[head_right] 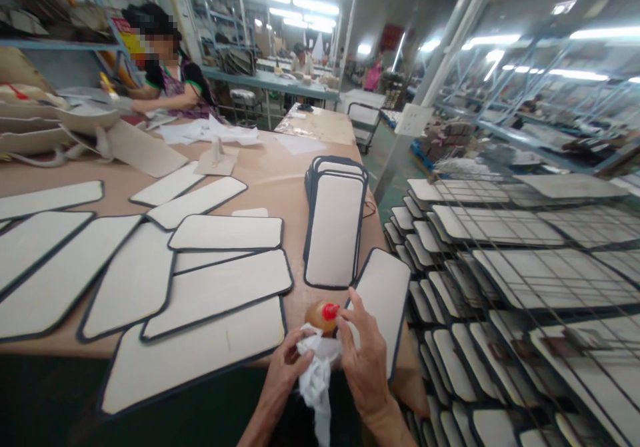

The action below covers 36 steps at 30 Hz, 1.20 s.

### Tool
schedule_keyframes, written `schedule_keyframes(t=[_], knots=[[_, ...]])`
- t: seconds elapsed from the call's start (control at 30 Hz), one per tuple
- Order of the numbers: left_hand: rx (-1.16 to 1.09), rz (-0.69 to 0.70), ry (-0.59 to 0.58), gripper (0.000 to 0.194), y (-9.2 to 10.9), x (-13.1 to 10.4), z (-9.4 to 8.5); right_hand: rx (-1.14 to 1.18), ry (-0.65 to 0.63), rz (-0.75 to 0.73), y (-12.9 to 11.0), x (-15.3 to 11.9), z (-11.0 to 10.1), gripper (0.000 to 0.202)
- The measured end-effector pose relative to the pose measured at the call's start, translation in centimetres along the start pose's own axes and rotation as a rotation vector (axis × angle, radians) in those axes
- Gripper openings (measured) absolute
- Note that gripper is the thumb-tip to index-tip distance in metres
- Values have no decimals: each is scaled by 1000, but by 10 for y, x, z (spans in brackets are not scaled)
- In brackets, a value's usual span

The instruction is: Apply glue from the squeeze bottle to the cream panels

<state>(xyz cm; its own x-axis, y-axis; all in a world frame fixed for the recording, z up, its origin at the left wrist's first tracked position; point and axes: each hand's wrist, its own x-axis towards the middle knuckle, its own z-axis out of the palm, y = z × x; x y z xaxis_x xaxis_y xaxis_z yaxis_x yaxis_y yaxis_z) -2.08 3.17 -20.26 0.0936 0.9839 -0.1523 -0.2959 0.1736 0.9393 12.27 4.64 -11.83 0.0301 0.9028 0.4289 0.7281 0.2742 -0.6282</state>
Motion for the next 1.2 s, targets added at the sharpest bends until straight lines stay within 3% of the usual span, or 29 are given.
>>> schedule_keyframes(t=[0.07, 0.17, 0.33, 0.43, 0.53, 0.67, 0.8, 0.93, 1.03, 1.1, 1.2], knots=[[41, -16, 28, 33, -1, -1, 0, -58, 26, -52, 6, 3, 4, 29], [278, 63, 55, 26, 11, -8, 3, -93, -39, -129, 12, 11, 6, 33], [565, 181, -69, 27, 44, -33, 2, -120, -129, -226, 12, 19, -1, 41], [601, 195, -155, 36, 47, -41, -1, -124, -175, -299, 11, 26, -3, 52], [668, 264, -195, 41, 43, -35, 0, -129, -243, -373, 11, 36, -5, 55], [866, 421, -151, 38, 43, -14, 11, -129, -327, -462, 11, 47, -11, 59], [908, 509, -138, 42, 40, -1, 24, -109, -352, -533, 9, 52, -15, 60], [878, 521, -52, 44, 19, 4, 29, -107, -302, -584, 4, 53, -14, 52], [890, 547, 33, 39, -2, 16, 23, -91, -189, -586, -6, 61, -20, 44], [903, 603, 16, 33, -12, 26, 18, -66, -60, -525, -14, 72, -28, 42], [831, 582, 4, 33, -12, 33, 14, -5, 99, -384, -24, 80, -43, 43]])
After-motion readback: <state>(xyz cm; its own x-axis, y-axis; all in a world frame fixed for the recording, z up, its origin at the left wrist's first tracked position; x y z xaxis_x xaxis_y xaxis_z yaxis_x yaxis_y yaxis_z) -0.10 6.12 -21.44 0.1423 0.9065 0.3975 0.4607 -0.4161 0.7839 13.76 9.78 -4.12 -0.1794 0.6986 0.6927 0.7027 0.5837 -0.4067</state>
